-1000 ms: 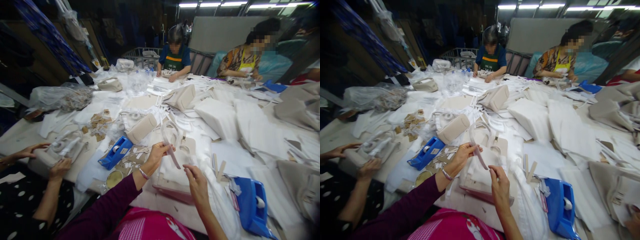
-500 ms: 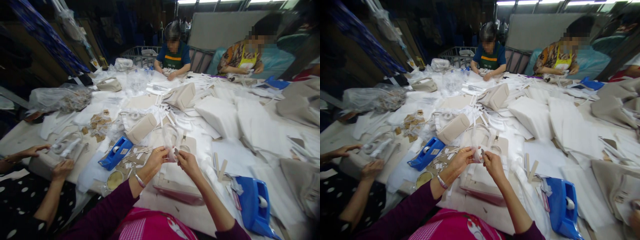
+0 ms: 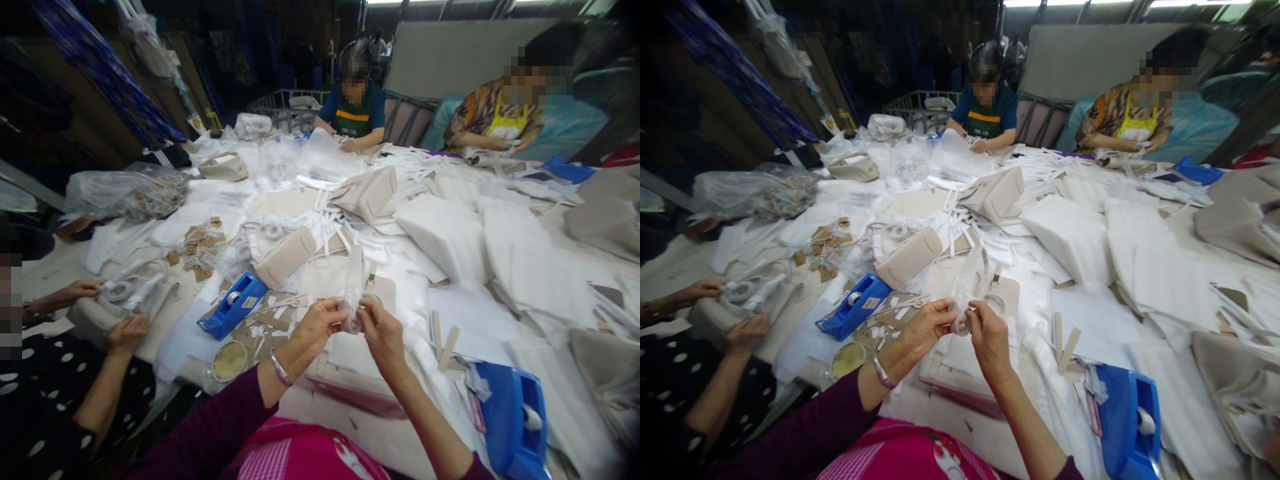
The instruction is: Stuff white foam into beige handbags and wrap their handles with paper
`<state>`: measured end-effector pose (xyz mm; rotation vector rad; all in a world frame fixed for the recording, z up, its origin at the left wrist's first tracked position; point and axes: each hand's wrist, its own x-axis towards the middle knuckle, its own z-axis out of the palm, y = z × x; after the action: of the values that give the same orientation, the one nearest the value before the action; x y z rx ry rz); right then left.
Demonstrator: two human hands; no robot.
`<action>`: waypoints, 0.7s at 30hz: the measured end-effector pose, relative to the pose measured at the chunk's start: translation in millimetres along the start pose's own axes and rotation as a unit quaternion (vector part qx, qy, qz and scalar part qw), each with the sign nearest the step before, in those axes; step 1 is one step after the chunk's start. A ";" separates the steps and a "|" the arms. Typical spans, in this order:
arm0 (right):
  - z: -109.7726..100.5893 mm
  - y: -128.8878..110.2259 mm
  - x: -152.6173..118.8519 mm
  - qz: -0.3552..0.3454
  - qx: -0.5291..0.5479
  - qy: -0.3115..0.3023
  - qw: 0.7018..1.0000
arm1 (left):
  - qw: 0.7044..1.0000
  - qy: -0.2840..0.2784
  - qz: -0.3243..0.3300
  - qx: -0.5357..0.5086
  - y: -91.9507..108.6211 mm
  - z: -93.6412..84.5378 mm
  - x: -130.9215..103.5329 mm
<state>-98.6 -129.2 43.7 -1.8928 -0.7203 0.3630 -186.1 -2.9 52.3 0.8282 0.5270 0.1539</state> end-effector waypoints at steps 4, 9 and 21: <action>4.6 -7.1 -9.5 0.135 0.113 0.046 0.983 | 0.994 0.060 0.081 0.039 -17.7 7.5 1.4; 16.8 -1.7 -13.2 0.180 0.214 0.050 0.959 | 0.988 0.055 0.119 0.081 -38.6 12.1 -2.7; -3.4 9.9 -23.4 -0.185 -0.041 0.024 0.982 | 0.980 -0.174 -0.094 -0.013 8.3 2.6 15.8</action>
<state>-111.7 -149.2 34.6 -1.7896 -1.0459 0.0526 -170.6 6.2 53.7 0.7560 0.2702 -0.1557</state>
